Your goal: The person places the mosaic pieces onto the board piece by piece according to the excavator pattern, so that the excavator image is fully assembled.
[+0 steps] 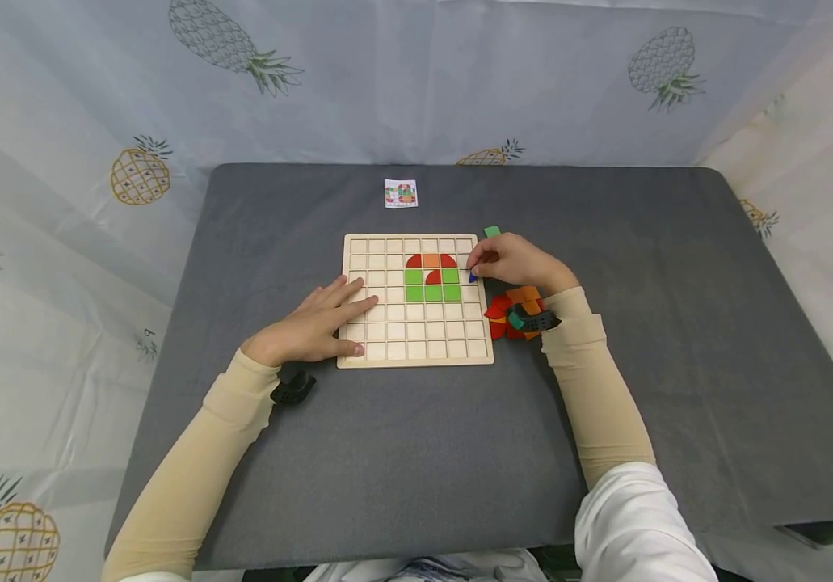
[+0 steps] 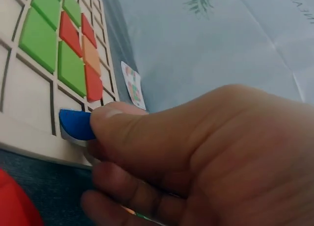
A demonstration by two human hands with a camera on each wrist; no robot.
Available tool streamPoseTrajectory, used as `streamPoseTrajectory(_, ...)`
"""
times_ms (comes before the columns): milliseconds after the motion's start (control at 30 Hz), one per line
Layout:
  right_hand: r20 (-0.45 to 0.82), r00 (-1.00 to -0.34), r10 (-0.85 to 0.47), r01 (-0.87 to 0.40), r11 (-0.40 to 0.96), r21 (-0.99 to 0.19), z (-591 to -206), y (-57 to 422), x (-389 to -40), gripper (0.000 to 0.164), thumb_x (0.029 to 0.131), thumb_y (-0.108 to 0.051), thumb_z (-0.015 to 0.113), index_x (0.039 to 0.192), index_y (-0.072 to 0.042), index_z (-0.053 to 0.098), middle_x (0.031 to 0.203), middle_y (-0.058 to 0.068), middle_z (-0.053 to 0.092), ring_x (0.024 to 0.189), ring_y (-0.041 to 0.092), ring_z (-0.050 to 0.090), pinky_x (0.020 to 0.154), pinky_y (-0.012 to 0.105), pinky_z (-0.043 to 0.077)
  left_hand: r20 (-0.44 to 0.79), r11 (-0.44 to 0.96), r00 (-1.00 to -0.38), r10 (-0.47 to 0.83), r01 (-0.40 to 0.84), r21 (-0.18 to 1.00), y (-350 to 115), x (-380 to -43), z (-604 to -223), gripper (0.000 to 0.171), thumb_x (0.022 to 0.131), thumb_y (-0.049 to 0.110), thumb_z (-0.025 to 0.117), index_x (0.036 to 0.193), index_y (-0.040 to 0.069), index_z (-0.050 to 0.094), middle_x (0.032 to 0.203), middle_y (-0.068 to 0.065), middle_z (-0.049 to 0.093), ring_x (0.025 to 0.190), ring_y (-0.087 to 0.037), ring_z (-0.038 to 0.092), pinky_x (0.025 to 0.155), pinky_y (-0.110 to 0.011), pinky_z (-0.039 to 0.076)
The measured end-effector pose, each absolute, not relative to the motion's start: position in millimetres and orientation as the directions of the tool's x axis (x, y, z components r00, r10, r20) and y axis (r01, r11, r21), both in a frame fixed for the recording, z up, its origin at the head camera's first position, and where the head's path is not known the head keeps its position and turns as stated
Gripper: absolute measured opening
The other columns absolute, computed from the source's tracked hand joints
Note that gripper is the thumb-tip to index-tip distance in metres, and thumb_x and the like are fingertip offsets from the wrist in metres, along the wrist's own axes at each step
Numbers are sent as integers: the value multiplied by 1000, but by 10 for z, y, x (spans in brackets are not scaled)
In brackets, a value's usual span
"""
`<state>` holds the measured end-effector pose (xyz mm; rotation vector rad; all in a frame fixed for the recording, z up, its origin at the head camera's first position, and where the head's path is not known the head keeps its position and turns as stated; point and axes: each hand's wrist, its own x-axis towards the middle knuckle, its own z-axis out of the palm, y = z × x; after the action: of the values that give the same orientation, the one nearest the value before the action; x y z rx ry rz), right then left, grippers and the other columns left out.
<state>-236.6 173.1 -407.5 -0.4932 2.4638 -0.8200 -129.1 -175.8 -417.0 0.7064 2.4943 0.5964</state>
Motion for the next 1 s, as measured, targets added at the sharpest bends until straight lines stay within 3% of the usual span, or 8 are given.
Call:
streamPoseTrajectory(367, -346, -807, -478, -221, 789, -573, -4057, 1652, -2332, 17, 100, -10, 60, 112, -6, 72, 106, 13, 71, 83, 23, 57, 74, 30, 47, -318, 768, -753, 576, 366, 525, -1769, -1288, -4181, 80, 93, 32, 73, 160, 16, 32, 172, -15, 10, 159, -39, -1, 125, -65, 5)
streamPoseTrajectory(633, -348, -808, -476, -229, 797, -559, -4045, 1620, -2320, 18, 98, -8, 60, 114, -5, 69, 92, 12, 63, 76, 23, 55, 69, 31, 45, -324, 770, -753, 572, 358, 527, -1768, -1291, -4188, 81, 93, 32, 73, 161, 17, 31, 172, -15, 8, 159, -38, -2, 125, -65, 5)
streamPoseTrajectory(767, -338, -811, -477, -245, 803, -544, -4043, 1618, -2314, 19, 101, -10, 57, 115, -6, 68, 97, 12, 65, 76, 23, 54, 69, 31, 45, -326, 771, -753, 572, 358, 527, -1763, -1292, -4184, 81, 93, 32, 73, 161, 17, 31, 172, -15, 8, 160, -38, -2, 125, -65, 5)
streamPoseTrajectory(867, -337, -815, -471, -246, 808, -536, -4044, 1616, -2306, 18, 101, -16, 60, 113, -7, 69, 99, 12, 67, 77, 23, 55, 69, 31, 46, -326, 771, -752, 573, 359, 526, -1762, -1292, -4181, 81, 93, 32, 73, 161, 17, 31, 172, -15, 8, 160, -38, -2, 125, -64, 5)
streamPoseTrajectory(1000, -347, -819, -456, -229, 816, -531, -4045, 1598, -2293, 18, 97, -22, 69, 109, -8, 68, 89, 10, 62, 77, 23, 55, 70, 32, 46, -323, 769, -751, 575, 361, 528, -1759, -1296, -4183, 81, 93, 31, 73, 161, 16, 31, 172, -15, 8, 159, -38, -2, 125, -65, 5)
